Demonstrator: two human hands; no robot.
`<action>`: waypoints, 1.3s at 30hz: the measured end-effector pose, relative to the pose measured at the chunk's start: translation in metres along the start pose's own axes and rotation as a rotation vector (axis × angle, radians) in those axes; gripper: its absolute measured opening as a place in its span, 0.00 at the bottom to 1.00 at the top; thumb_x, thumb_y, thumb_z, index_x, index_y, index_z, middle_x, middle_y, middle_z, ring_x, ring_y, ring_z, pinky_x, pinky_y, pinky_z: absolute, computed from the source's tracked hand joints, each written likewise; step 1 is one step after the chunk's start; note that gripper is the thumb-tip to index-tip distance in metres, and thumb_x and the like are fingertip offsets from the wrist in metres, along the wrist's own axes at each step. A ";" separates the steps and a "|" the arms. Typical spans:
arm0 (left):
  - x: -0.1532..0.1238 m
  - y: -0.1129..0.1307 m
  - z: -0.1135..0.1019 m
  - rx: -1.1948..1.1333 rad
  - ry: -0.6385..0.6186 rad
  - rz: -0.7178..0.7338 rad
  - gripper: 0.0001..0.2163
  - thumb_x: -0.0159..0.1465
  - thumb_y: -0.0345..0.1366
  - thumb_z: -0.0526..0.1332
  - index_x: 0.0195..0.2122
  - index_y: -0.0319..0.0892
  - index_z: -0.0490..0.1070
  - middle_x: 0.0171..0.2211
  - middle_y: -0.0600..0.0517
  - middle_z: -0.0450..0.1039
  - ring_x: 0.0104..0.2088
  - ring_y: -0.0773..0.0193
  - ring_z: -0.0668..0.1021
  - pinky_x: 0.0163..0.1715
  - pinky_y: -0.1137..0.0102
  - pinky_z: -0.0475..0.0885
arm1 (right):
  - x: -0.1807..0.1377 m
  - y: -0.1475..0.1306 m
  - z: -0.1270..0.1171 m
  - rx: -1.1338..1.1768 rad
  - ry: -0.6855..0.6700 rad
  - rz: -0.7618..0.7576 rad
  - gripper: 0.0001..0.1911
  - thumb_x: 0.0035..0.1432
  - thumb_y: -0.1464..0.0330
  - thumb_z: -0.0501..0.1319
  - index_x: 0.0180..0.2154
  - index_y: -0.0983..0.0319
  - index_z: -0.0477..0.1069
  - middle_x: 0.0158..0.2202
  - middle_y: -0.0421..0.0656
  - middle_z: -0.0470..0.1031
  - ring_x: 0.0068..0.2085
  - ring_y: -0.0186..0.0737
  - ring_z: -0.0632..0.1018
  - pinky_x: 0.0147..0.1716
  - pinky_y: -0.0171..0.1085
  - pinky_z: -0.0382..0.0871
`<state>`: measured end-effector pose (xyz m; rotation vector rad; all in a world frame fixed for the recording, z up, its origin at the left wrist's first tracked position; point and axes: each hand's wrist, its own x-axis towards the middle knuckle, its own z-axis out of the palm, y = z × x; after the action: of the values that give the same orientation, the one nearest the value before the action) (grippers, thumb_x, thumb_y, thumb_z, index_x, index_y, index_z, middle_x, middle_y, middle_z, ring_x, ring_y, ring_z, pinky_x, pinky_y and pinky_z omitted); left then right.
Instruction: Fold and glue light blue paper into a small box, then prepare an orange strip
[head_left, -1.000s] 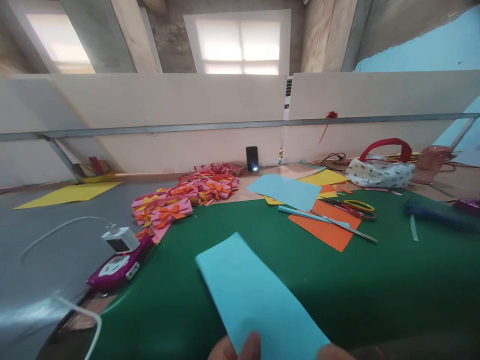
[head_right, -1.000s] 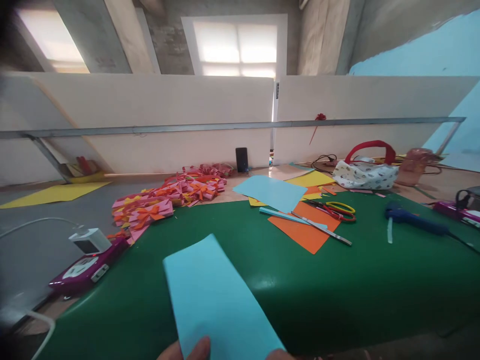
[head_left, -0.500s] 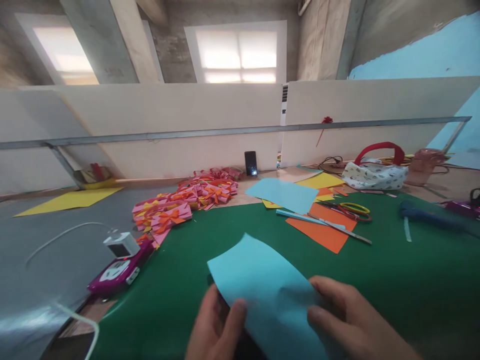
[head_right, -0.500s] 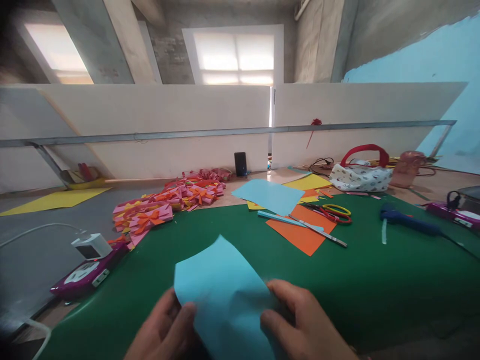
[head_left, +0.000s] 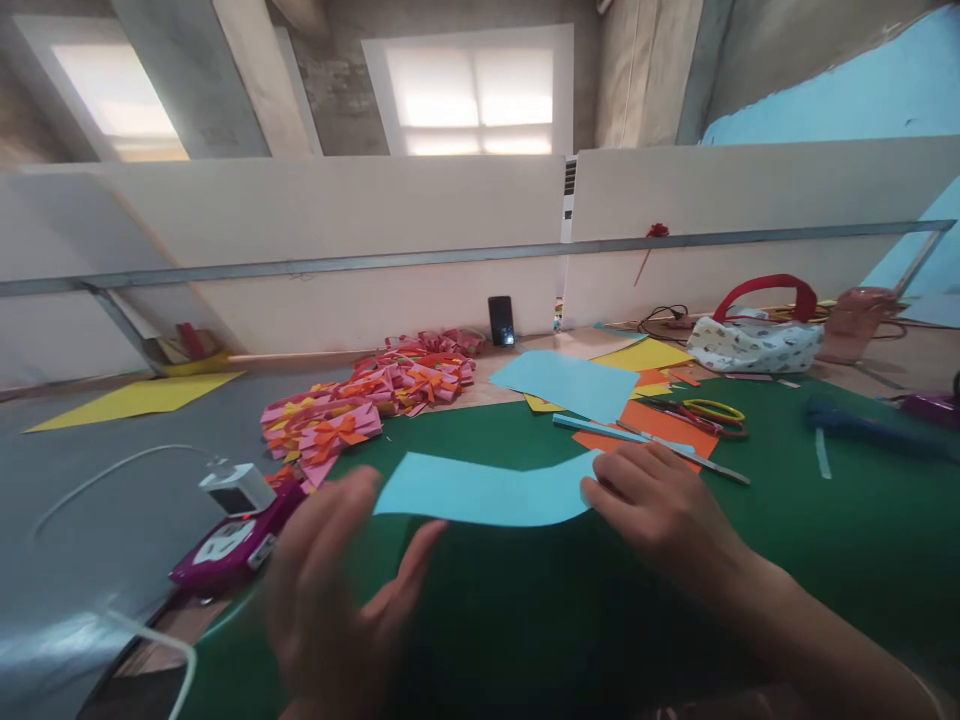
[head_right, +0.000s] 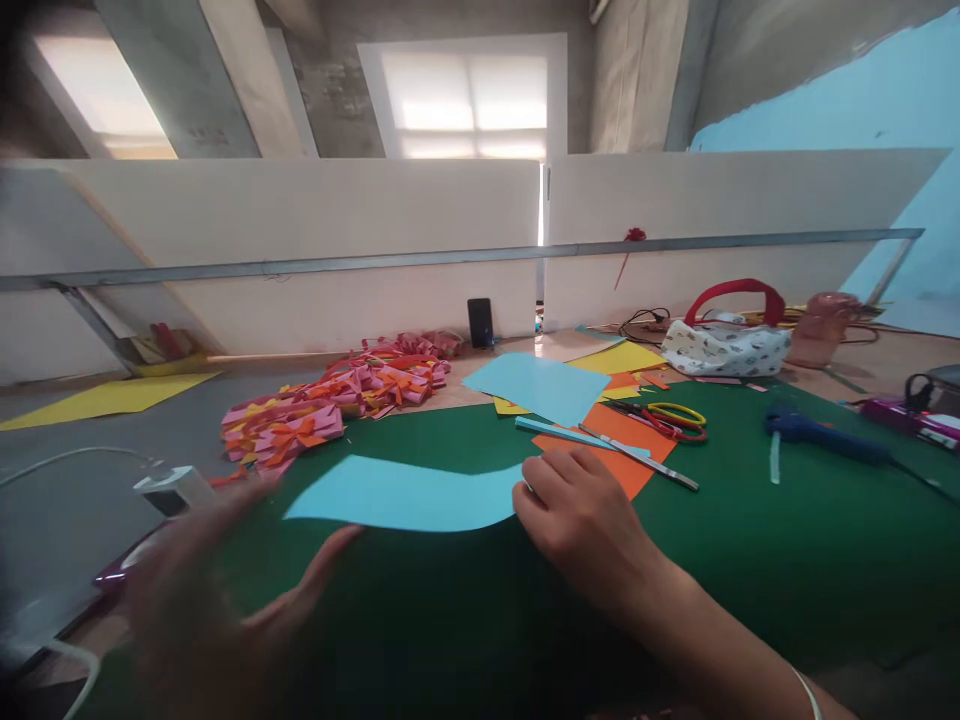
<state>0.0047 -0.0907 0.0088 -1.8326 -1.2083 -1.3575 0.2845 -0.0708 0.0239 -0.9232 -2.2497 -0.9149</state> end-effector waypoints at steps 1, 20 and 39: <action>-0.003 0.006 -0.001 -0.015 -0.029 0.129 0.19 0.51 0.28 0.67 0.44 0.42 0.67 0.38 0.50 0.74 0.40 0.59 0.76 0.46 0.60 0.68 | -0.007 -0.001 0.004 0.026 -0.007 -0.010 0.13 0.59 0.80 0.52 0.29 0.62 0.71 0.26 0.43 0.70 0.30 0.37 0.68 0.32 0.38 0.59; 0.051 0.005 0.010 0.091 -0.315 0.281 0.08 0.62 0.35 0.56 0.27 0.44 0.71 0.22 0.56 0.74 0.27 0.64 0.76 0.43 0.64 0.67 | 0.016 0.026 0.010 0.073 0.135 -0.019 0.09 0.58 0.78 0.56 0.28 0.63 0.69 0.41 0.47 0.76 0.44 0.42 0.73 0.38 0.39 0.63; 0.011 0.014 0.050 0.188 -0.186 0.309 0.09 0.56 0.34 0.63 0.39 0.43 0.71 0.37 0.46 0.73 0.38 0.54 0.73 0.40 0.60 0.66 | -0.017 0.020 0.047 0.515 -0.095 0.154 0.11 0.59 0.80 0.49 0.35 0.64 0.68 0.46 0.51 0.75 0.48 0.41 0.75 0.47 0.42 0.70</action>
<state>0.0406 -0.0518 0.0031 -1.9440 -1.0484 -0.8915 0.3004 -0.0312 -0.0094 -0.8907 -2.2890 -0.2033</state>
